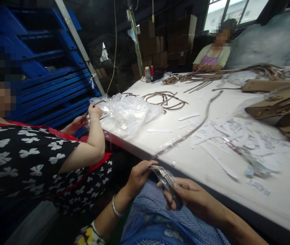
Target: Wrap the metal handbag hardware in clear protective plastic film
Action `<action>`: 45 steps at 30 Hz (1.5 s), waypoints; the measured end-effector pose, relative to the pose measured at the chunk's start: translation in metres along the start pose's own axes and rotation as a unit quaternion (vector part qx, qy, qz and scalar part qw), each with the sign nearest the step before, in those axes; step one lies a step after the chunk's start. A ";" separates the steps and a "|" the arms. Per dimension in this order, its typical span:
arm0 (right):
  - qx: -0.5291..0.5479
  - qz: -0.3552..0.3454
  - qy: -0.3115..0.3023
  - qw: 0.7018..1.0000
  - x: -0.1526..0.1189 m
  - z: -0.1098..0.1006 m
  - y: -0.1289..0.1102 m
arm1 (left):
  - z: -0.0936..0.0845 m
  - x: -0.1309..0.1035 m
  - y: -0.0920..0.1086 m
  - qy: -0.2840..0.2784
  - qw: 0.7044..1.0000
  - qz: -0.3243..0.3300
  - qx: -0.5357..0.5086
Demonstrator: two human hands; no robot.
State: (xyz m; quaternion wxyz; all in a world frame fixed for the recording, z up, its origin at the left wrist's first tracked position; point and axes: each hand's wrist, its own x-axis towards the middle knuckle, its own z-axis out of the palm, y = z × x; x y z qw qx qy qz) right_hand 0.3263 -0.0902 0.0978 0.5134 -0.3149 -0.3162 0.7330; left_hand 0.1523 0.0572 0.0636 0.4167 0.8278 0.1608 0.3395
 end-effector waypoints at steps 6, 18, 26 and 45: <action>0.053 -0.121 0.060 0.989 0.017 0.011 -0.016 | 0.026 0.007 0.016 0.061 0.977 -0.129 -0.162; -0.452 -0.364 0.237 0.779 0.051 -0.019 -0.013 | 0.034 -0.004 0.039 0.001 0.934 -0.240 -0.266; -0.655 -0.308 0.076 0.685 0.041 -0.026 0.002 | 0.015 0.002 0.047 0.005 0.902 -0.319 -0.290; 0.037 -0.217 0.186 0.958 0.062 -0.013 0.033 | 0.023 0.016 0.034 0.037 0.986 -0.152 -0.060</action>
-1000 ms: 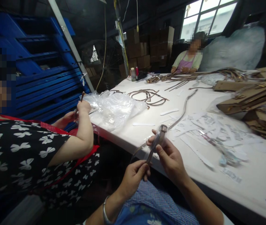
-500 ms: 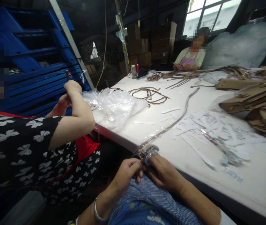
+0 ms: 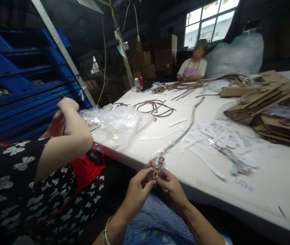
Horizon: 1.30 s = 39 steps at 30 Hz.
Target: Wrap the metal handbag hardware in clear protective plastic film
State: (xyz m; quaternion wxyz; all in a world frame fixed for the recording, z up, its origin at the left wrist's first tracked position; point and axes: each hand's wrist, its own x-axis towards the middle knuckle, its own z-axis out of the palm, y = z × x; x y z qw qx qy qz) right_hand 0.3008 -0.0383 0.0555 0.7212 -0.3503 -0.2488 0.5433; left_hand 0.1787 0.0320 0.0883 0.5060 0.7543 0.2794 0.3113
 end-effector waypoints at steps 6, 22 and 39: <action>0.017 -0.003 -0.012 1.000 -0.007 -0.001 0.001 | -0.004 0.011 -0.004 -0.075 0.995 -0.070 -0.013; -0.028 -0.065 0.008 0.997 -0.023 -0.014 0.004 | 0.005 0.018 0.010 -0.203 0.967 -0.109 -0.106; -0.229 -0.186 0.274 0.916 -0.014 -0.043 0.012 | 0.051 0.021 -0.008 -0.139 0.967 -0.139 -0.165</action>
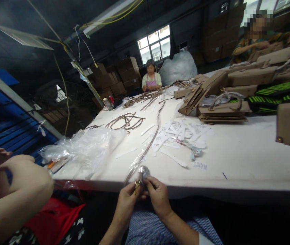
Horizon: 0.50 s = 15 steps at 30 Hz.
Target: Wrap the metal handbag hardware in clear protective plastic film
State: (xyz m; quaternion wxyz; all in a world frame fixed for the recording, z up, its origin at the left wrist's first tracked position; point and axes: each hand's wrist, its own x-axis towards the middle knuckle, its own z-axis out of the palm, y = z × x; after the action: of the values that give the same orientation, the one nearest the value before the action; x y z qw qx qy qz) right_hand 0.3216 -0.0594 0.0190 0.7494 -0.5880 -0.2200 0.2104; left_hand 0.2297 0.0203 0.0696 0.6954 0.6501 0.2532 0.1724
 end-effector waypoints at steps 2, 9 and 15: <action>-0.037 -0.038 0.029 0.998 0.001 -0.004 -0.001 | 0.004 0.002 0.000 -0.006 1.000 0.014 -0.010; -0.199 -0.215 -0.013 0.956 0.039 -0.040 -0.019 | -0.010 0.024 0.010 0.084 0.995 0.060 -0.012; -0.432 -0.019 0.072 0.899 0.151 -0.086 -0.038 | -0.027 0.047 -0.004 0.082 0.944 0.165 0.274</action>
State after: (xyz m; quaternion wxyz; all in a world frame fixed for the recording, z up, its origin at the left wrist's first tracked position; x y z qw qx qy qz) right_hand 0.4965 -0.0491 0.0502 0.4392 -0.8633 -0.2459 0.0375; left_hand 0.2526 0.0687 0.0591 0.4292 0.8316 0.2360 0.2620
